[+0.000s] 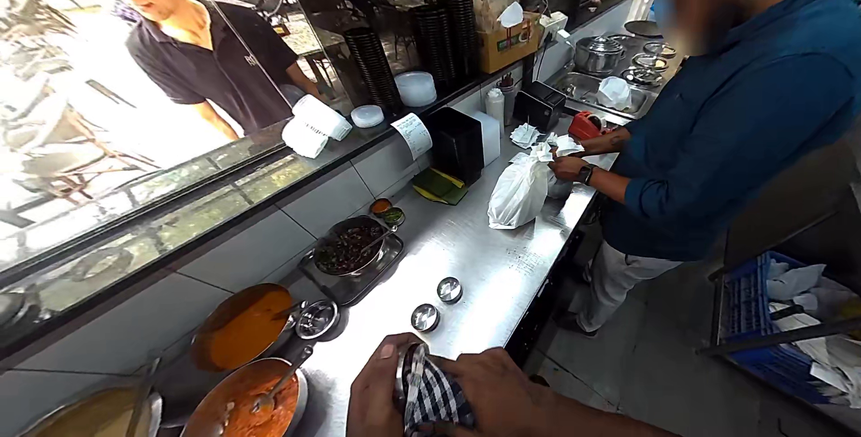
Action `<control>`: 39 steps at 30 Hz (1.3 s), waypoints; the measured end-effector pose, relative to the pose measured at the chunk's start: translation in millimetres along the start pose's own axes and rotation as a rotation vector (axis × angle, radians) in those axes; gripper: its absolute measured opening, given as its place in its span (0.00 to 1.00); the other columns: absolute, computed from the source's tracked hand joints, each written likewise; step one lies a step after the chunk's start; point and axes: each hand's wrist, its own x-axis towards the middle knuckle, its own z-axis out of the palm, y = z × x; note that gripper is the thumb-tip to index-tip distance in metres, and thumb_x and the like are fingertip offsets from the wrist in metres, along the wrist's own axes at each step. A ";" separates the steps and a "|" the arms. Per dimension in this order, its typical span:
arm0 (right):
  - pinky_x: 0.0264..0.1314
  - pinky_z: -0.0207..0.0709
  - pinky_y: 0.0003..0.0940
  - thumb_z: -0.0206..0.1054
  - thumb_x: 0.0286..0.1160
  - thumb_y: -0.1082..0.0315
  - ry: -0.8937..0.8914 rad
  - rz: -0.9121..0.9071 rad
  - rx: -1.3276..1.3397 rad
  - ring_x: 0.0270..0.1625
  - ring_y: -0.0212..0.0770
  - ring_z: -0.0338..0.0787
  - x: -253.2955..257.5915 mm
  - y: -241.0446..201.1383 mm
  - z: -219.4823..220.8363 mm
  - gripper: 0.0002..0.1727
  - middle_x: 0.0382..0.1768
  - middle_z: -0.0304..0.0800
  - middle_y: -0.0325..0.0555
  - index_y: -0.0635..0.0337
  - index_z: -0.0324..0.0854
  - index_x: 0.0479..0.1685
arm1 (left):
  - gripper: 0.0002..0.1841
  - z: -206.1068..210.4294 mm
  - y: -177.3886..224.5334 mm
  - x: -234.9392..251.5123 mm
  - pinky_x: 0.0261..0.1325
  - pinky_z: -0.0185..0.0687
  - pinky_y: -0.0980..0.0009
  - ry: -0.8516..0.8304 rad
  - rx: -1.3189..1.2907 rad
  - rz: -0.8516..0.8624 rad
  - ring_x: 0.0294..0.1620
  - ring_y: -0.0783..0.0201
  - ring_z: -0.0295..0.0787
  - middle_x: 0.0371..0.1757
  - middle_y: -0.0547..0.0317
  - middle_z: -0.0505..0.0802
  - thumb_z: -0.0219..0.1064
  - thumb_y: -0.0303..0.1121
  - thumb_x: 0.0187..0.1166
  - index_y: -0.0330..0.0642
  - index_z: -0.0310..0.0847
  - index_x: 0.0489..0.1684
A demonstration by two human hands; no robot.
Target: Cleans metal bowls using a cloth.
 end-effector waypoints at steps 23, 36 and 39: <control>0.48 0.87 0.34 0.64 0.86 0.53 -0.073 -0.095 0.769 0.40 0.32 0.92 -6.6 1.3 -32.6 0.22 0.34 0.91 0.47 0.69 0.85 0.44 | 0.31 16.7 -13.1 -8.8 0.51 0.87 0.69 -0.174 -0.238 -0.016 0.41 0.65 0.91 0.40 0.53 0.94 0.37 0.46 0.92 0.35 0.88 0.45; 0.43 0.84 0.48 0.61 0.83 0.37 0.063 0.042 0.299 0.39 0.40 0.93 -14.9 6.8 -12.2 0.30 0.32 0.92 0.45 0.58 0.88 0.41 | 0.28 13.0 -9.1 -7.1 0.49 0.88 0.67 -0.082 -0.108 -0.031 0.40 0.64 0.91 0.38 0.54 0.93 0.36 0.37 0.91 0.33 0.87 0.46; 0.45 0.86 0.39 0.63 0.87 0.50 -0.063 -0.025 0.727 0.38 0.35 0.92 -11.5 6.2 -22.0 0.23 0.32 0.91 0.47 0.66 0.86 0.42 | 0.30 9.5 -6.2 -5.0 0.49 0.89 0.66 -0.175 -0.180 -0.054 0.40 0.63 0.92 0.38 0.51 0.95 0.35 0.39 0.90 0.33 0.89 0.44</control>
